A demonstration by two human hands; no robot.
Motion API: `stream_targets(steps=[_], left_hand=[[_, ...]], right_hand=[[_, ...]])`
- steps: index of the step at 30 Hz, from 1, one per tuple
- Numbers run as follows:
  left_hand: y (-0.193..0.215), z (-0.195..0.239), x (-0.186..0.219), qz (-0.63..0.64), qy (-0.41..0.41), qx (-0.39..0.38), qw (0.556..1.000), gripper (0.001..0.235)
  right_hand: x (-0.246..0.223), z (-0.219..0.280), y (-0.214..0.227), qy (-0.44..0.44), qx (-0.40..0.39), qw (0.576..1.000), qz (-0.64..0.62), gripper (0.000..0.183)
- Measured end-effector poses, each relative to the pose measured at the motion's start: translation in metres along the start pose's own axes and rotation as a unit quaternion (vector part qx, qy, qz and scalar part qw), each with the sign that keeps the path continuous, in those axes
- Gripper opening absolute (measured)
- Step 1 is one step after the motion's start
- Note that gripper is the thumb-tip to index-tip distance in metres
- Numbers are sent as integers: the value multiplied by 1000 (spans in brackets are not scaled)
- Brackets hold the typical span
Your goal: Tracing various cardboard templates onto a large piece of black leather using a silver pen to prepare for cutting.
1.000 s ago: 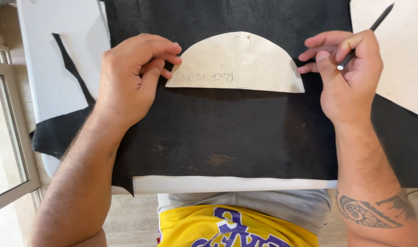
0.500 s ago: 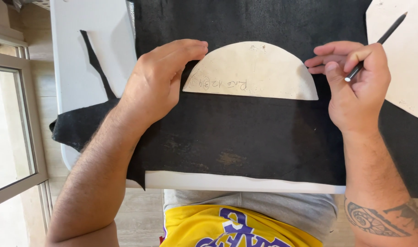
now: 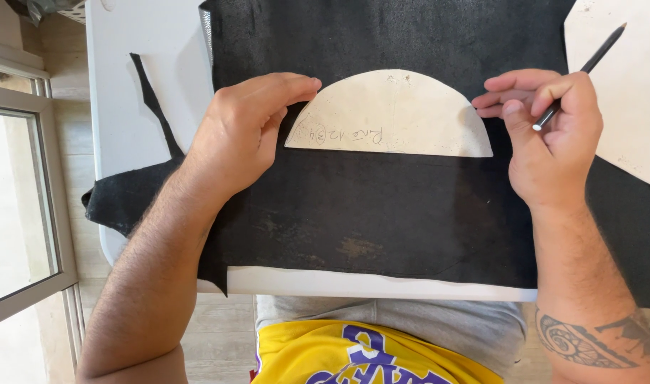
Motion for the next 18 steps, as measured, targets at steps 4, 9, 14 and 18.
stream_targets(steps=[4,9,14,18], left_hand=[[0,0,1,-1,-8,0,1000,50],[-2,0,3,-14,-14,2,1000,49],[-1,0,4,-30,-11,-1,999,48],[-2,1,4,-33,-12,-3,999,50]], right_hand=[[-2,0,0,4,1,1000,4,29],[0,-1,2,5,11,1000,-16,27],[1,-3,2,-3,10,1000,-13,26],[0,-3,1,2,7,1000,-10,26]])
Point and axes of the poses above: each hand's wrist, its own z-axis away from the middle knuckle, its own y-axis out of the back of the hand, x = y × z, the point moved 5 cm from there along -z, towards the middle knuckle, and after that the axes turned 4 degrees about -y, right-handed, at the moved point
